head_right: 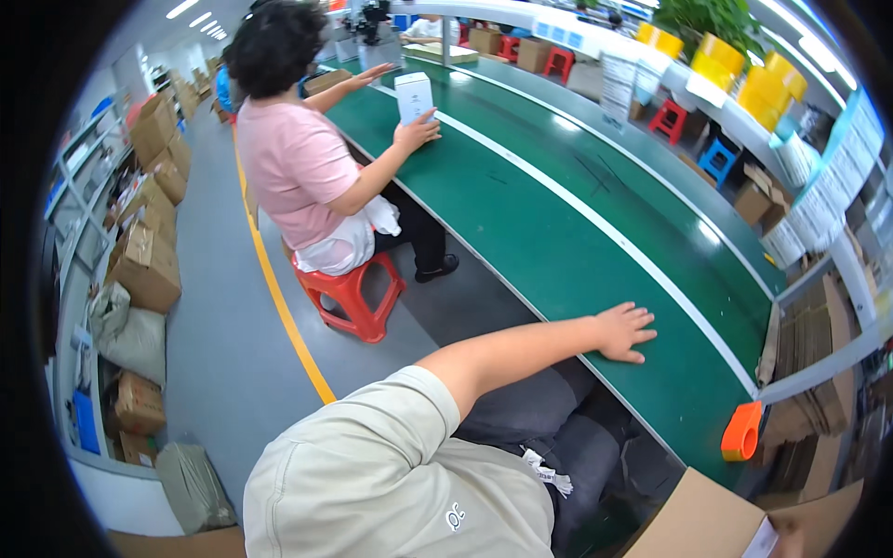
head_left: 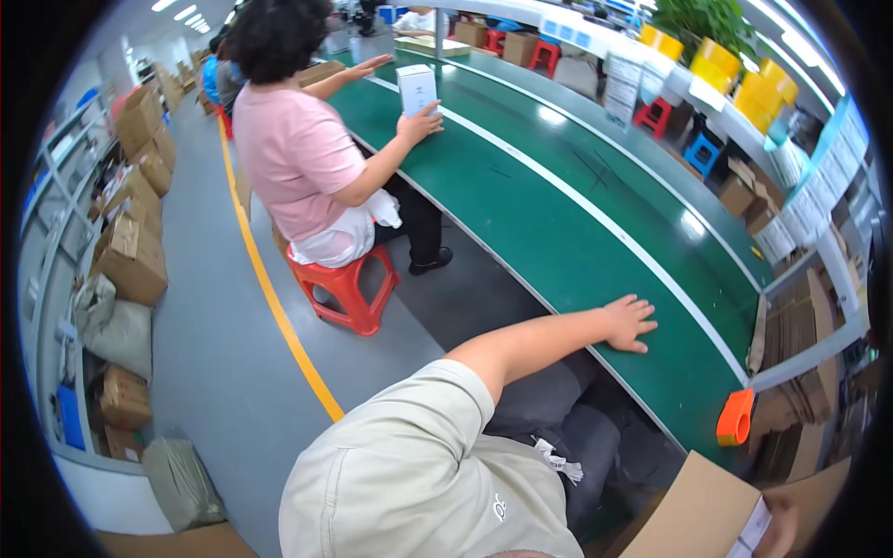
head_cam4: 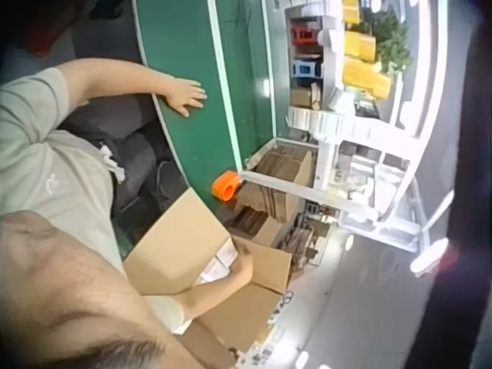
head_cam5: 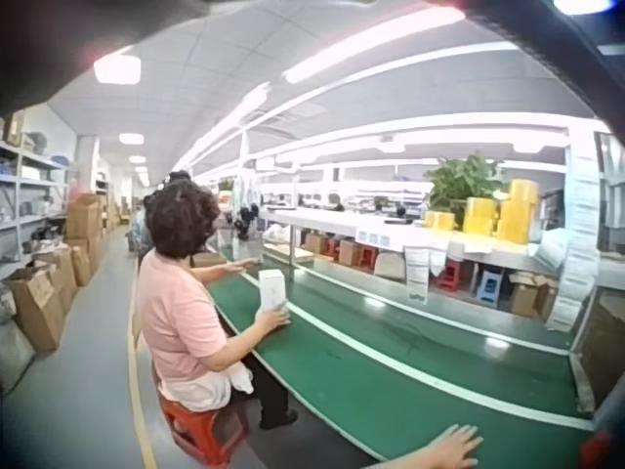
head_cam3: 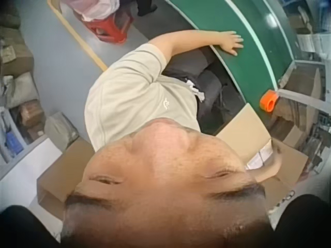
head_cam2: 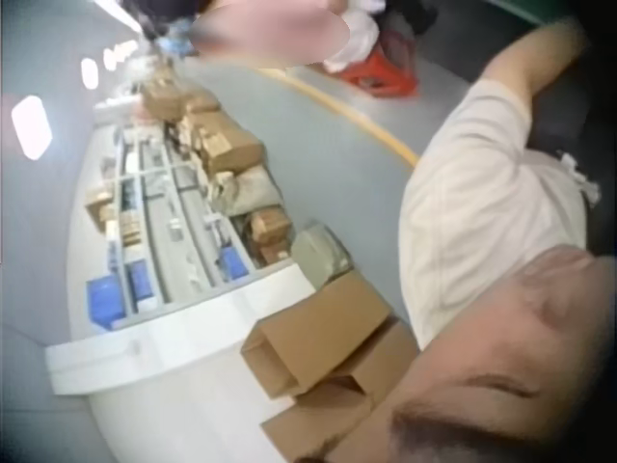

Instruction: Packaging electronic product boxes into larger cardboard cartons on an assembly line.

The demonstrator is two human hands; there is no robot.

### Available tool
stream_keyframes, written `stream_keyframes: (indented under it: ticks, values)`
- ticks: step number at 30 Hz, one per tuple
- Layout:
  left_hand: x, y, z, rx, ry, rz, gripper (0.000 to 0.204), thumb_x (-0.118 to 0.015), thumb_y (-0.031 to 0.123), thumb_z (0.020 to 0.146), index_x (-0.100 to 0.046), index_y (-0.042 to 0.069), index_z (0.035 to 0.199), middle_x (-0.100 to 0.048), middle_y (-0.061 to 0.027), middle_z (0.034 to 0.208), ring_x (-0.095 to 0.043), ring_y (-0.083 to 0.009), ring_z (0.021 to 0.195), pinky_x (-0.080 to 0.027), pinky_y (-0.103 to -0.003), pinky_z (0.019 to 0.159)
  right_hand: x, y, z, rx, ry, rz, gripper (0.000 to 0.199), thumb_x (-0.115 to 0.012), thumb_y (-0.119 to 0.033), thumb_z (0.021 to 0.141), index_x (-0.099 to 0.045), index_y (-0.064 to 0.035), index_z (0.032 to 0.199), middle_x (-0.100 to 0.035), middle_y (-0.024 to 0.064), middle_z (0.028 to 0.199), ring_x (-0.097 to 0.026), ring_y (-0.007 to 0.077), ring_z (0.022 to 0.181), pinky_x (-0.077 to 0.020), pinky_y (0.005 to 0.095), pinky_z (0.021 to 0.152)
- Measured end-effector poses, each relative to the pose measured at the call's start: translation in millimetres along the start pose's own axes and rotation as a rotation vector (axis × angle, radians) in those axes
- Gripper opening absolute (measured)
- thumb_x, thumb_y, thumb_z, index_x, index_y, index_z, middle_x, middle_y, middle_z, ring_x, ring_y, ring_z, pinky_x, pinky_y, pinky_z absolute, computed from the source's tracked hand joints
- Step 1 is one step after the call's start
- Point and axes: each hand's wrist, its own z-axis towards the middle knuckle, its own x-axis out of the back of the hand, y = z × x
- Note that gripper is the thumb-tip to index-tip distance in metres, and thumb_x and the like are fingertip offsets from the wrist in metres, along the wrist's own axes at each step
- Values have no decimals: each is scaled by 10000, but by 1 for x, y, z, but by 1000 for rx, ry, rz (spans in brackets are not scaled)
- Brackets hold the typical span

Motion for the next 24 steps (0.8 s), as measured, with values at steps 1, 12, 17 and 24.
stream_keyframes:
  ticks: [1, 12, 17, 24]
  values:
    - [-1, 0, 14, -13, 15, 9, 782, -439, 650, 982, -438, 121, 1558, -312, -231, 1649, -266, -384, 1544, -176, -552, 1252, -2, -5, -20, -15, 16, -4, 330, -594, -259, 1050, -647, 8, 1238, -677, 95, 1158, -630, 196, 1015, -524, 315, 898]
    - [-7, -51, 109, 79, 135, 0, 709, -532, 572, 972, -508, 93, 1494, -384, -250, 1590, -330, -401, 1497, -224, -537, 1242, -281, -347, 8, 729, -364, -496, 251, -655, -163, 946, -677, 10, 1126, -675, 186, 870, -655, 308, 787, -520, 402, 750]
    - [9, -107, 159, 224, 619, 44, 495, -711, 301, 847, -650, 39, 1264, -571, -234, 1313, -513, -396, 1294, -351, -537, 1157, -427, -299, 169, 576, -501, -249, 297, -618, -240, 1009, -684, 30, 1113, -712, 125, 860, -661, 204, 741, -522, 346, 686]
    - [35, -245, 170, 674, 812, 150, 483, -730, 288, 846, -658, 49, 1259, -592, -219, 1269, -533, -390, 1260, -367, -543, 1137, -566, -181, 247, 346, -268, 547, 351, -533, -301, 1081, -698, 6, 1122, -717, 60, 866, -614, 96, 703, -467, 251, 620]
